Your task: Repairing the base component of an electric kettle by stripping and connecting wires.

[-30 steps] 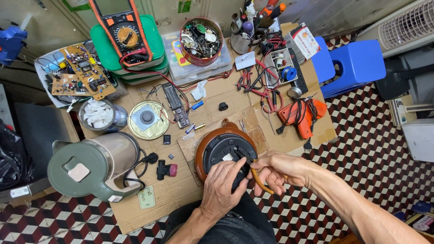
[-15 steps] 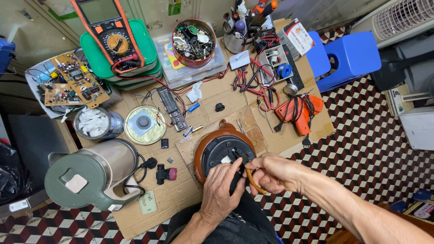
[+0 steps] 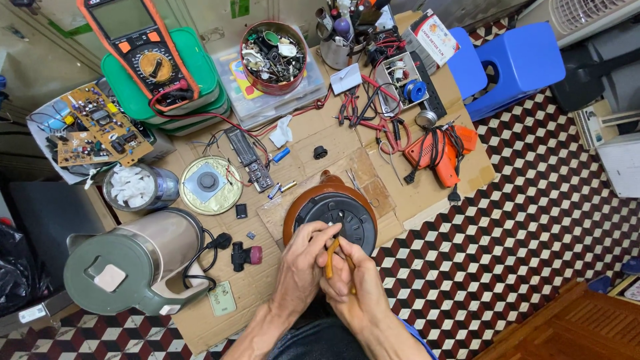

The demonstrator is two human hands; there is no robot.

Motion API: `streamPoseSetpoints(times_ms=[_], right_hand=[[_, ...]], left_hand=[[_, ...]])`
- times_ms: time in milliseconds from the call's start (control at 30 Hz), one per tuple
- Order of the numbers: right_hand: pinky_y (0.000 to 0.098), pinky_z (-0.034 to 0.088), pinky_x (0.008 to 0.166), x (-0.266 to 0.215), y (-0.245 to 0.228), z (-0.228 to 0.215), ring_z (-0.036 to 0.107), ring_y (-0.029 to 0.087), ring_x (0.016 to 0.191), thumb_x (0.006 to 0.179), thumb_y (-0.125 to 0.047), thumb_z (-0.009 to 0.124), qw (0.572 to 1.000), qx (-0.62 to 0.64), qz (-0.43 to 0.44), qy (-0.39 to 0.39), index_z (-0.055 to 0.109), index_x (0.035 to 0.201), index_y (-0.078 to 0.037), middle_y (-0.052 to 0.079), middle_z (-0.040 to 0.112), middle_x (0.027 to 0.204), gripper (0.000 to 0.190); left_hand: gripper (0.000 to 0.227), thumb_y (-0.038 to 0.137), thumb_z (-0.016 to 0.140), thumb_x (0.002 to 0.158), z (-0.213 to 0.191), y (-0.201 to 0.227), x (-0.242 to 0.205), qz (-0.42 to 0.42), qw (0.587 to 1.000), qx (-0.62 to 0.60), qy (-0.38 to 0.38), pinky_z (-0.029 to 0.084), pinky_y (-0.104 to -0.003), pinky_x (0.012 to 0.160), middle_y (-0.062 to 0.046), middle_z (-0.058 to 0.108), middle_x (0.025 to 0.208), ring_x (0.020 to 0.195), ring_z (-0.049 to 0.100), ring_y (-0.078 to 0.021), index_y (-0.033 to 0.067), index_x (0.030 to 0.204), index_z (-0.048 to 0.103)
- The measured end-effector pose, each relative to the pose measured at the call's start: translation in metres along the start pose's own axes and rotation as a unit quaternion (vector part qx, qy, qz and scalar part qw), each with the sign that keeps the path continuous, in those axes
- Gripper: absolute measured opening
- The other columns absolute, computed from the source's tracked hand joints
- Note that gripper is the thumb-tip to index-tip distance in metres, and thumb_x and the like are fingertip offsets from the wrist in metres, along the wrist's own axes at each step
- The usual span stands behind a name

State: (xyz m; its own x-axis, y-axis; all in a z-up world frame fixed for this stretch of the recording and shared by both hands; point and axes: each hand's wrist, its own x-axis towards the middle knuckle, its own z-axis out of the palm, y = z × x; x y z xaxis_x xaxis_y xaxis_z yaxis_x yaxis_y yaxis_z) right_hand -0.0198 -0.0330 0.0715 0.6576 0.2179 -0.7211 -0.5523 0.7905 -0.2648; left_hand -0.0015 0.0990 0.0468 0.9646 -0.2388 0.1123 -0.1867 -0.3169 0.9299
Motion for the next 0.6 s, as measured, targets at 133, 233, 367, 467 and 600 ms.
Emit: streamPoseSetpoints(times_ms=[133, 233, 367, 467, 600], right_hand=[[0.0226, 0.034, 0.033, -0.004, 0.003, -0.004, 0.043, 0.011, 0.035, 0.105, -0.030, 0.042, 1.000, 0.006, 0.014, 0.011, 0.061, 0.100, 0.001, 0.009, 0.068, 0.070, 0.036], [0.0225, 0.033, 0.032, -0.030, -0.008, -0.001, 0.050, 0.012, 0.038, 0.101, -0.028, 0.044, 0.982, -0.159, 0.041, 0.089, 0.064, 0.105, 0.001, 0.017, 0.074, 0.075, 0.035], [0.0246, 0.040, 0.036, -0.043, -0.017, -0.045, 0.059, 0.014, 0.044, 0.102, -0.024, 0.050, 0.955, -0.282, 0.089, 0.038, 0.064, 0.106, 0.006, 0.020, 0.075, 0.077, 0.034], [0.0204, 0.036, 0.031, -0.041, -0.028, -0.058, 0.050, 0.010, 0.035, 0.105, -0.028, 0.053, 0.921, -0.370, 0.119, -0.019, 0.068, 0.103, 0.007, 0.018, 0.071, 0.069, 0.038], [0.0210, 0.038, 0.032, -0.034, -0.049, -0.044, 0.055, 0.011, 0.037, 0.106, -0.028, 0.051, 0.870, -0.467, 0.156, -0.011, 0.066, 0.101, 0.007, 0.020, 0.074, 0.071, 0.038]], left_hand=[[0.044, -0.001, 0.060, 0.087, -0.009, 0.010, 0.010, -0.108, 0.993, -0.048, -0.029, 0.059, -0.034, 0.083, -0.012, 0.061, 0.125, 0.099, 0.068, -0.0247, 0.0093, 0.130, 0.065], [0.036, 0.001, 0.055, 0.098, -0.007, 0.000, -0.004, -0.120, 0.992, -0.029, 0.038, 0.056, -0.036, 0.089, -0.013, 0.060, 0.128, 0.107, 0.066, -0.0264, 0.0078, 0.131, 0.065], [0.035, 0.008, 0.057, 0.100, -0.006, -0.012, -0.023, -0.122, 0.988, 0.007, 0.090, 0.051, -0.039, 0.101, -0.017, 0.057, 0.137, 0.123, 0.060, -0.0300, 0.0070, 0.134, 0.063], [0.052, 0.016, 0.065, 0.093, -0.004, -0.016, -0.031, -0.127, 0.989, 0.017, 0.067, 0.042, -0.044, 0.108, -0.021, 0.048, 0.149, 0.135, 0.050, -0.0354, 0.0057, 0.142, 0.053], [0.073, 0.020, 0.072, 0.089, 0.006, -0.023, -0.037, -0.104, 0.994, 0.024, 0.038, 0.030, -0.047, 0.118, -0.023, 0.040, 0.157, 0.146, 0.038, -0.0387, 0.0049, 0.152, 0.039]])
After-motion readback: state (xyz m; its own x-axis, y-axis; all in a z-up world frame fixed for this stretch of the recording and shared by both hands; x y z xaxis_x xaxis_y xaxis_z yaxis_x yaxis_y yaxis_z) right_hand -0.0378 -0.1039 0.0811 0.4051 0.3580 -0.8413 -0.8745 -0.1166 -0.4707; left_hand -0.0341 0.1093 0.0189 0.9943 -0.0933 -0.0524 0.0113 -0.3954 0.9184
